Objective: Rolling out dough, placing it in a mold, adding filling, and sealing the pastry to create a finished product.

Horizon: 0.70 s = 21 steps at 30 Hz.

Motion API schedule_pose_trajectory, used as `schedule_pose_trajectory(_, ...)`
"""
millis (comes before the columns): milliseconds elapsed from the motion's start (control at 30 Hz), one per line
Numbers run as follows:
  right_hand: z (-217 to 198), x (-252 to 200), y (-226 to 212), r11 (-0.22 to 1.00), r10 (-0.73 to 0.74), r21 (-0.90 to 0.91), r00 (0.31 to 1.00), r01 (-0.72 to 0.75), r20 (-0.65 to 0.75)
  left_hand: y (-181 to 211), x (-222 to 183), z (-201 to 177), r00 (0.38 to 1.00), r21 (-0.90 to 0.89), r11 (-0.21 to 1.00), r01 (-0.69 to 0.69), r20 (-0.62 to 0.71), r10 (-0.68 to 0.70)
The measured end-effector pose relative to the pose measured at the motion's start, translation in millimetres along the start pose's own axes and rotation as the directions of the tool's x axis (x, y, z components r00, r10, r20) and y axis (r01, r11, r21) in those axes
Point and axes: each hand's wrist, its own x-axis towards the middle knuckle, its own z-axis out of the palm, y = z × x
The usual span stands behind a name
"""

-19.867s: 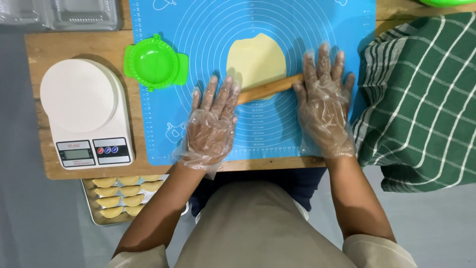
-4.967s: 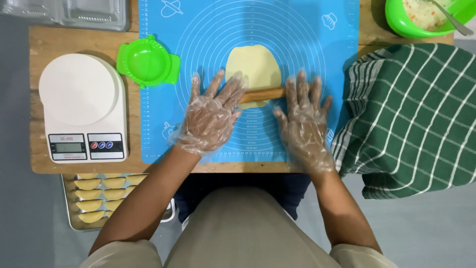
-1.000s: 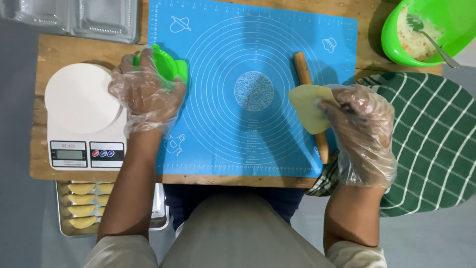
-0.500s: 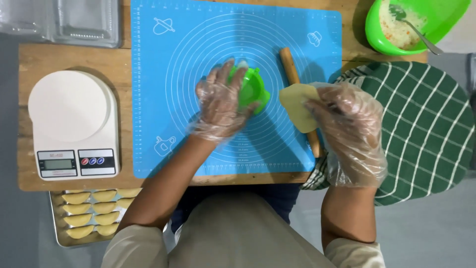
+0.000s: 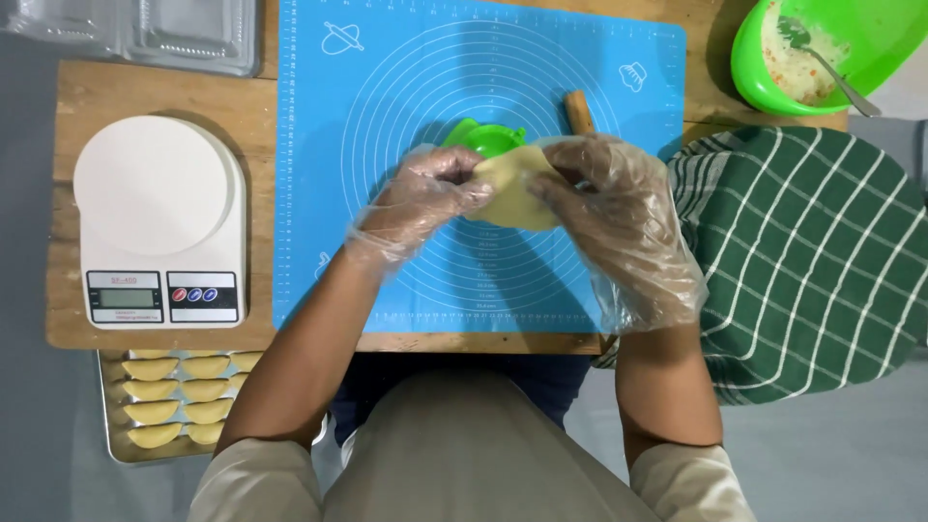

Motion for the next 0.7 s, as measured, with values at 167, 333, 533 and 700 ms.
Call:
schedule_pose_trajectory(167, 18.9, 4.0, 20.2, 0.958, 0.237, 0.186, 0.968, -0.22, -0.08, -20.2, 3.1, 1.9, 0.953, -0.116, 0.992, -0.05, -0.304, 0.013)
schedule_pose_trajectory(333, 30.3, 5.3, 39.9, 0.916, 0.381, 0.167, 0.922, -0.366, -0.071, -31.6, 8.5, -0.5, 0.94, 0.019, 0.998, 0.054, -0.339, -0.045)
schedule_pose_trajectory(533, 43.2, 15.7, 59.1, 0.843, 0.533, 0.114, 0.845, -0.526, -0.04, -37.7, 16.6, 0.4, 0.861, 0.038, 0.982, 0.187, -0.488, -0.145)
schedule_pose_trajectory(700, 47.6, 31.1, 63.0, 0.835, 0.546, 0.084, 0.838, -0.544, -0.003, -40.5, 27.1, -3.0, 0.781, 0.105, 0.918, 0.383, -0.567, -0.261)
